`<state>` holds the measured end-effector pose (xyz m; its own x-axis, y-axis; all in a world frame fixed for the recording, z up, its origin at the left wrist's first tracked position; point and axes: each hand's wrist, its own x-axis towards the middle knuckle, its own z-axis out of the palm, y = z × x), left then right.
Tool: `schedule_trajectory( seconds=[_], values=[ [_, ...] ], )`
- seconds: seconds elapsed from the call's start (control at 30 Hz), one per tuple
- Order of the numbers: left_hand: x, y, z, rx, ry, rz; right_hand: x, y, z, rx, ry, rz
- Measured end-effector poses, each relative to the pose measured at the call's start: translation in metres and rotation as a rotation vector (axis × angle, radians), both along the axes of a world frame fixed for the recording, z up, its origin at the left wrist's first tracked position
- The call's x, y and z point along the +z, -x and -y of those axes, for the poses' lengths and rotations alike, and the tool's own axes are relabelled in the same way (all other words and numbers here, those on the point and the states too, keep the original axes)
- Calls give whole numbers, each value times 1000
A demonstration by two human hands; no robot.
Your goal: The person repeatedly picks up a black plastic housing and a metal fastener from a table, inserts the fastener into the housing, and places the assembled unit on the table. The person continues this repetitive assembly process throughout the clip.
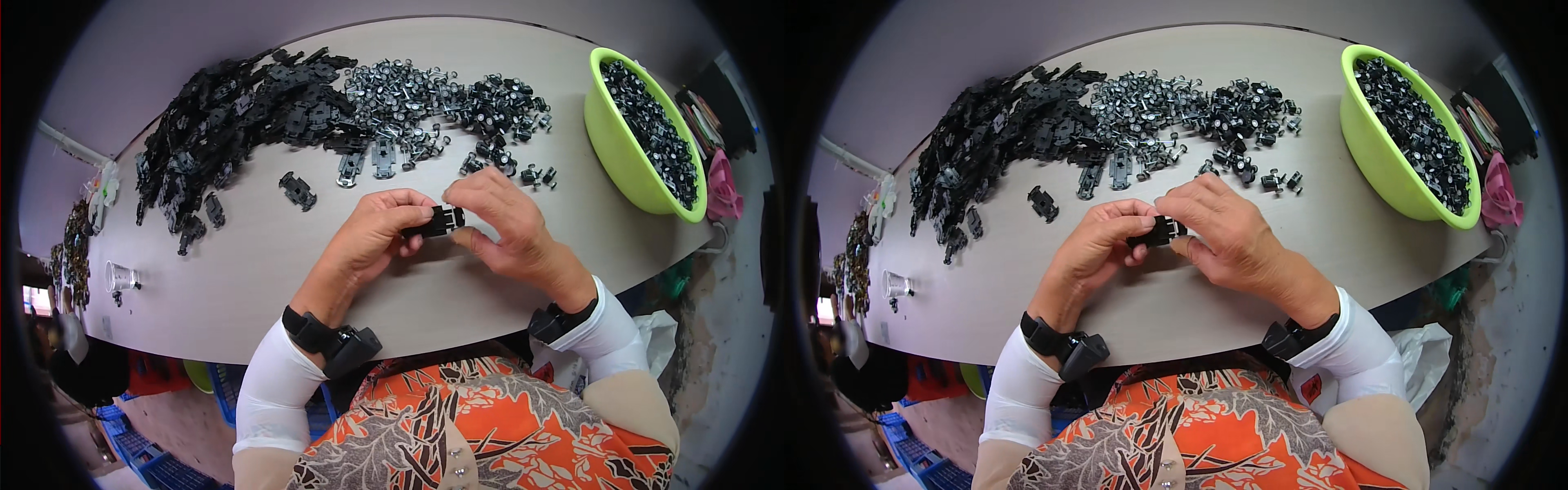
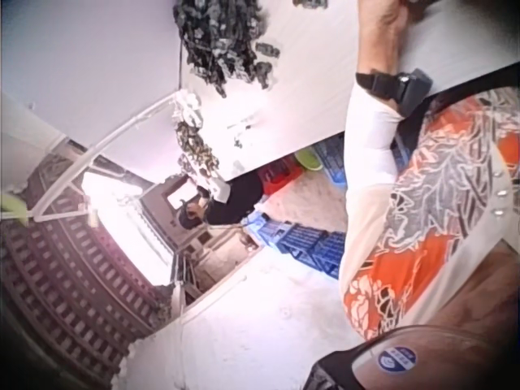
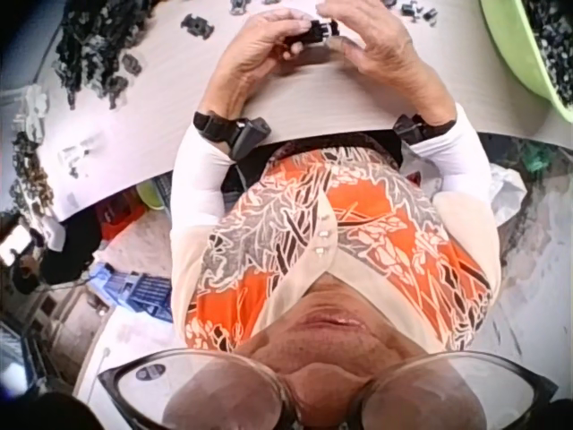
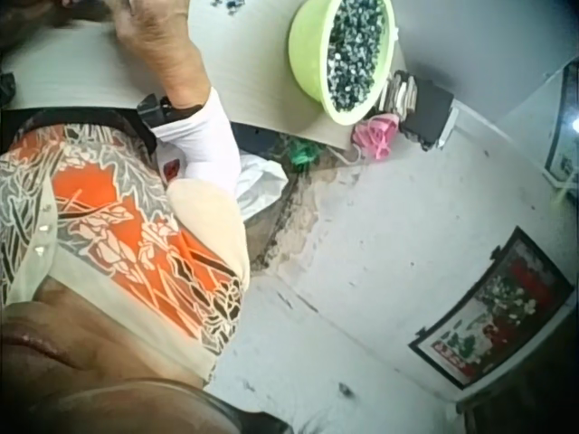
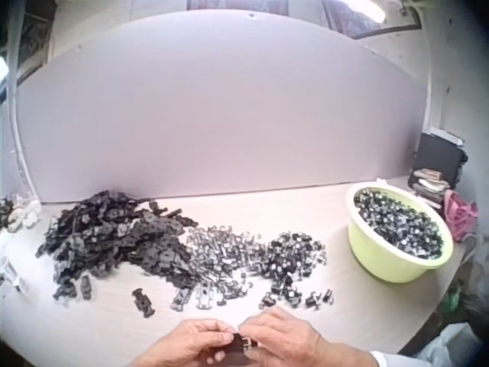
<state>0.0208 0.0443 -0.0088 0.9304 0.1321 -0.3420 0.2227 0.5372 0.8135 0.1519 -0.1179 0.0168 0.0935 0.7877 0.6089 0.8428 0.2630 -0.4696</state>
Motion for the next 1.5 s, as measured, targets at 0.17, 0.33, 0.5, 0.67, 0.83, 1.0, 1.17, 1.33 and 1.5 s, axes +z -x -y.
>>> schedule_trajectory(
  seconds=[0.17, 0.33, 0.5, 0.67, 0.83, 1.0, 1.17, 1.33, 1.5],
  values=[
    [4, 2, 10, -19, 113, -27, -3, 7, 6, -11, 31, -31],
    [5, 3, 9, 7, 82, -6, -2, 7, 9, -25, -73, -70],
    [9, 2, 18, 26, 0, -13, -5, 8, 6, 8, -54, -40],
    [5, 2, 16, -12, 75, 5, -4, 10, 7, -36, 11, -38],
    [-3, 4, 16, -34, 242, 78, -4, 10, 8, 23, 33, -17],
    [2, 4, 21, -1, 156, 64, -12, 18, 8, 25, -5, -19],
    [8, 3, 21, -1, 33, 41, -2, 8, 8, -18, 134, -217],
    [7, 2, 12, 127, -16, -18, -19, -38, -5, -336, 168, 175],
    [5, 1, 11, 138, -21, -31, -29, -41, -12, -383, 237, 224]
  ],
)
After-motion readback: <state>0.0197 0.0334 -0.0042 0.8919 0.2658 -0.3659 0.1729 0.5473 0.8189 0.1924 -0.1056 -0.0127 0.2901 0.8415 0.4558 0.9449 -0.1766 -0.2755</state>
